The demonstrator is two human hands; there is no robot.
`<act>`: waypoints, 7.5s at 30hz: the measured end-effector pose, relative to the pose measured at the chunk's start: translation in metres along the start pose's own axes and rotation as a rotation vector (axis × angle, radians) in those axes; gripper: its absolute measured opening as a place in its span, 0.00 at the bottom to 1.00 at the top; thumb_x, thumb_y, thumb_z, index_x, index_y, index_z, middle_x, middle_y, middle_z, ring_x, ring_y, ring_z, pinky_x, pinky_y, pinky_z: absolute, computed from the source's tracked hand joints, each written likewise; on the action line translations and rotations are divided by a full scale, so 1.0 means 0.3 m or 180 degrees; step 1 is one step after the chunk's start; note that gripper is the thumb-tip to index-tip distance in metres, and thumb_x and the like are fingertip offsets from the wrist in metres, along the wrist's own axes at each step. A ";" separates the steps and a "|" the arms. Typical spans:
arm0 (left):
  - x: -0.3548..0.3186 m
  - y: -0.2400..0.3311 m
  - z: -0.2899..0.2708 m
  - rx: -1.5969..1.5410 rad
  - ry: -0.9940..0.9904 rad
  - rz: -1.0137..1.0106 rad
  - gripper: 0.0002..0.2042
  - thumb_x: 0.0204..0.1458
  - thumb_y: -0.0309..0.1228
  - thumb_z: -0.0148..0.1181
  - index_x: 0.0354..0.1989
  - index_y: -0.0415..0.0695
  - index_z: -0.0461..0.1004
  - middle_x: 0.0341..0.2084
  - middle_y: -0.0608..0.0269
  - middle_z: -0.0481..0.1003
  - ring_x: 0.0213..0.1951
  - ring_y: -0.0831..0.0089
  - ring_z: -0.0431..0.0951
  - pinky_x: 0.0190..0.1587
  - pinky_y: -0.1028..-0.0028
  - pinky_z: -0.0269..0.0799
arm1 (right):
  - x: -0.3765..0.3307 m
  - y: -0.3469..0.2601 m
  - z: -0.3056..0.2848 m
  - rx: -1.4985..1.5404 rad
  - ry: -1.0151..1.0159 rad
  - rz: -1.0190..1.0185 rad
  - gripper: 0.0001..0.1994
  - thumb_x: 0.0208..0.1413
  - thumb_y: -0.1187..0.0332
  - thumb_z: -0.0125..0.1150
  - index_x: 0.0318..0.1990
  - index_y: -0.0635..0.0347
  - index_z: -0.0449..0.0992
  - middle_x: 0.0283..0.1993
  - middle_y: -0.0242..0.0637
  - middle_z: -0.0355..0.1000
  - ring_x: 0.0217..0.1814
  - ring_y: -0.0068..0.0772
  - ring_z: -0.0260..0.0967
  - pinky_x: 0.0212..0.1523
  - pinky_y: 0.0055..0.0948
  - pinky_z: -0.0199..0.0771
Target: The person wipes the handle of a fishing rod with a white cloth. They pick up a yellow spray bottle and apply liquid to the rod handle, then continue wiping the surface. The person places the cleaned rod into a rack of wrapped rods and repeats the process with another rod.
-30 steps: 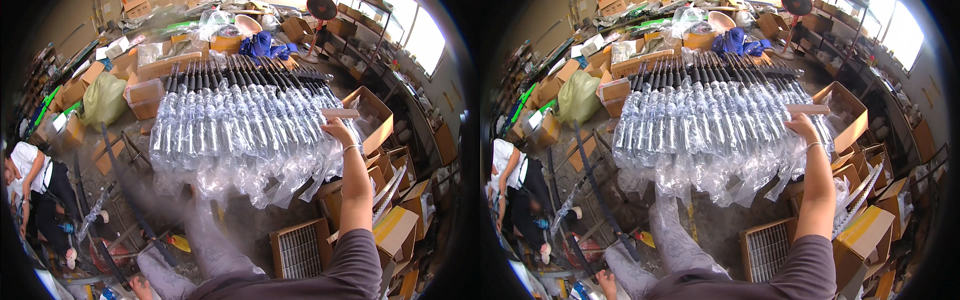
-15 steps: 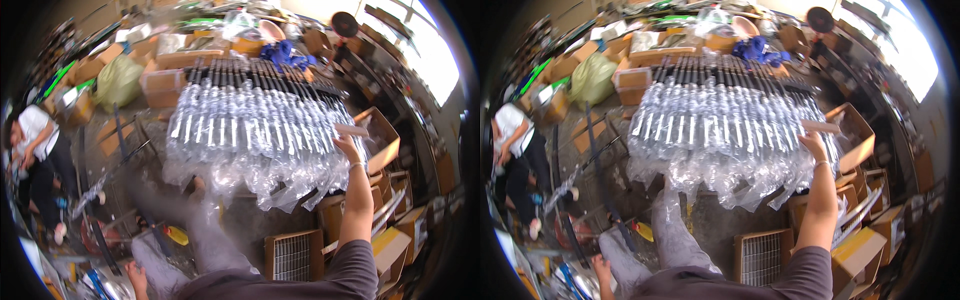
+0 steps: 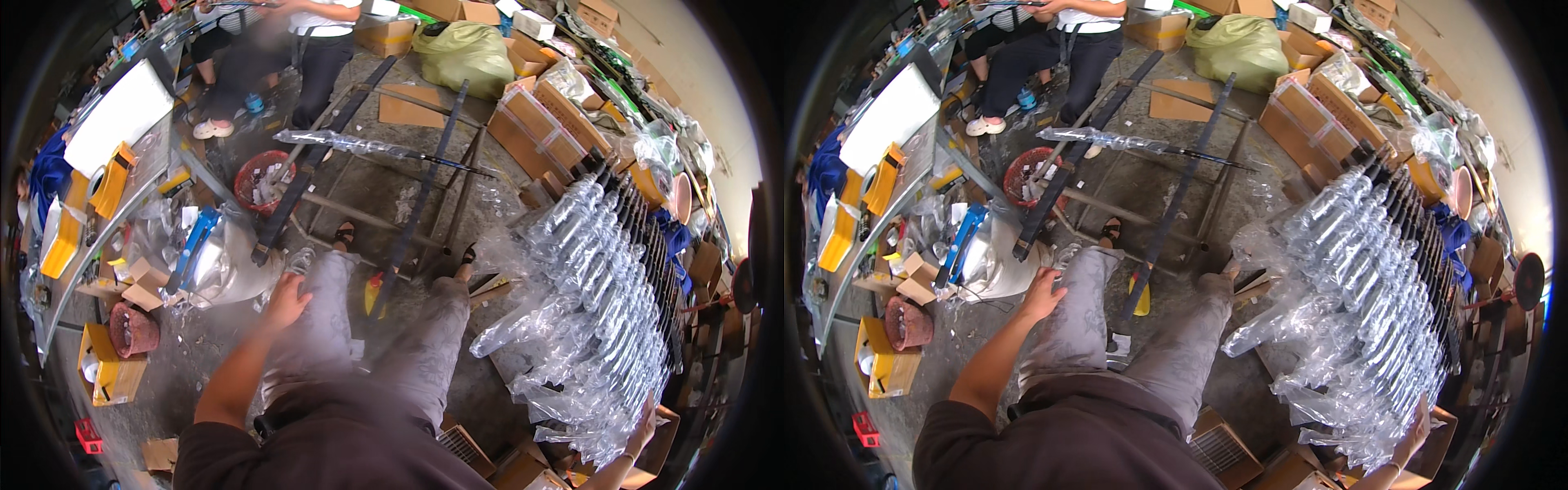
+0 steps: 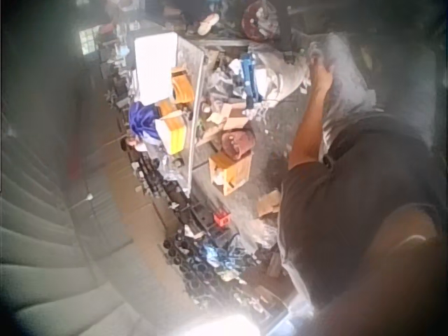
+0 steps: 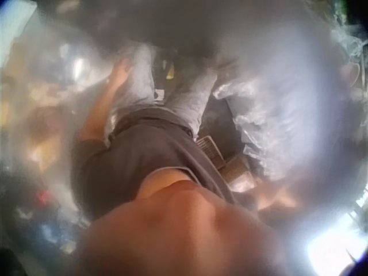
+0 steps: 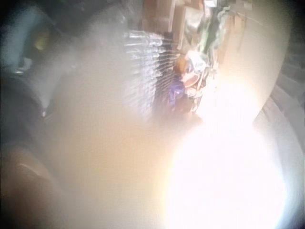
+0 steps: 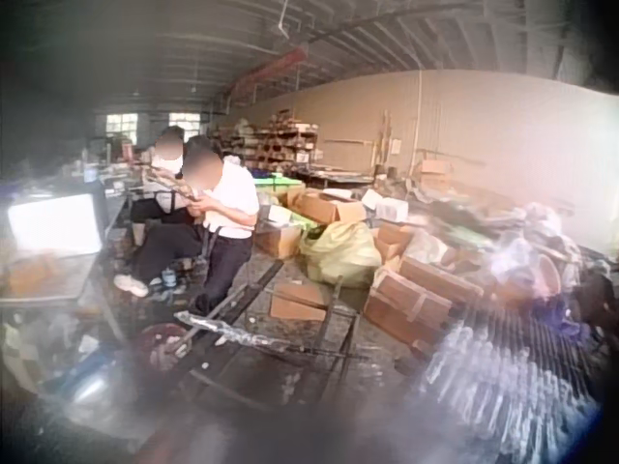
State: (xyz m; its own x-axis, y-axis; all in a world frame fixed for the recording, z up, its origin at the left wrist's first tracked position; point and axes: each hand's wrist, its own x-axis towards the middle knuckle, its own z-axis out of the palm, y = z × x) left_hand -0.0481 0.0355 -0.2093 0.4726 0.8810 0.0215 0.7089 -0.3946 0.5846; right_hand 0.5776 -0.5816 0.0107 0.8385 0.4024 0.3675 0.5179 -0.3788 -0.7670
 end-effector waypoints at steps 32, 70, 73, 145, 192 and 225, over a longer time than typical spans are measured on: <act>1.395 0.347 0.270 0.1539 -0.0603 0.1523 0.21 0.59 0.28 0.47 0.62 0.54 0.64 0.46 0.52 0.71 0.54 0.54 0.69 0.61 0.54 0.58 | -0.252 -0.820 1.473 0.1792 -0.1554 0.2984 0.15 0.56 0.62 0.67 0.40 0.68 0.77 0.28 0.33 0.71 0.28 0.23 0.67 0.32 0.21 0.65; -0.062 0.361 -0.546 -0.4093 0.0082 0.0786 0.11 0.65 0.34 0.50 0.47 0.40 0.66 0.32 0.62 0.73 0.32 0.74 0.74 0.36 0.73 0.72 | -0.663 -1.174 1.244 0.1268 -0.2548 0.0370 0.12 0.60 0.64 0.63 0.41 0.66 0.78 0.32 0.24 0.68 0.34 0.14 0.60 0.36 0.18 0.63; -0.089 0.330 -0.526 -0.3953 0.0088 0.0960 0.10 0.65 0.33 0.48 0.48 0.39 0.66 0.33 0.61 0.72 0.33 0.72 0.74 0.37 0.71 0.72 | -0.664 -1.206 1.245 0.1212 -0.2513 0.0346 0.12 0.59 0.64 0.64 0.41 0.66 0.78 0.32 0.25 0.68 0.35 0.15 0.61 0.37 0.19 0.63; 0.095 0.679 -0.672 -0.1240 0.1138 0.0663 0.15 0.58 0.31 0.59 0.50 0.38 0.67 0.29 0.45 0.77 0.31 0.47 0.79 0.32 0.60 0.72 | -0.115 -1.797 1.636 0.1529 -0.0646 -0.3304 0.19 0.41 0.76 0.73 0.44 0.56 0.79 0.42 0.42 0.67 0.37 0.42 0.71 0.36 0.33 0.74; 0.106 0.698 -0.564 -0.1361 0.0814 0.0770 0.14 0.55 0.29 0.61 0.48 0.37 0.70 0.28 0.46 0.77 0.31 0.47 0.78 0.32 0.60 0.71 | -0.183 -1.395 1.675 0.5798 -0.3499 0.2685 0.25 0.67 0.48 0.44 0.59 0.59 0.69 0.51 0.54 0.72 0.53 0.53 0.74 0.35 0.49 0.86; 0.055 0.705 -0.527 -0.1286 0.0530 0.0830 0.13 0.57 0.26 0.59 0.48 0.35 0.69 0.25 0.50 0.75 0.26 0.57 0.76 0.31 0.67 0.70 | -0.171 -1.533 1.631 0.0629 -0.0511 -0.3693 0.15 0.38 0.81 0.68 0.39 0.62 0.78 0.30 0.37 0.69 0.28 0.39 0.71 0.24 0.34 0.73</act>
State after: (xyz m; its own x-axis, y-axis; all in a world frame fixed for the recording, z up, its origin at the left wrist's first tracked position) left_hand 0.0269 0.0080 0.0428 0.4935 0.8094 0.3183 0.3037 -0.5034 0.8089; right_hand 0.2133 -0.0203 0.0872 -0.1527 0.5256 0.8369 0.9072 0.4105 -0.0923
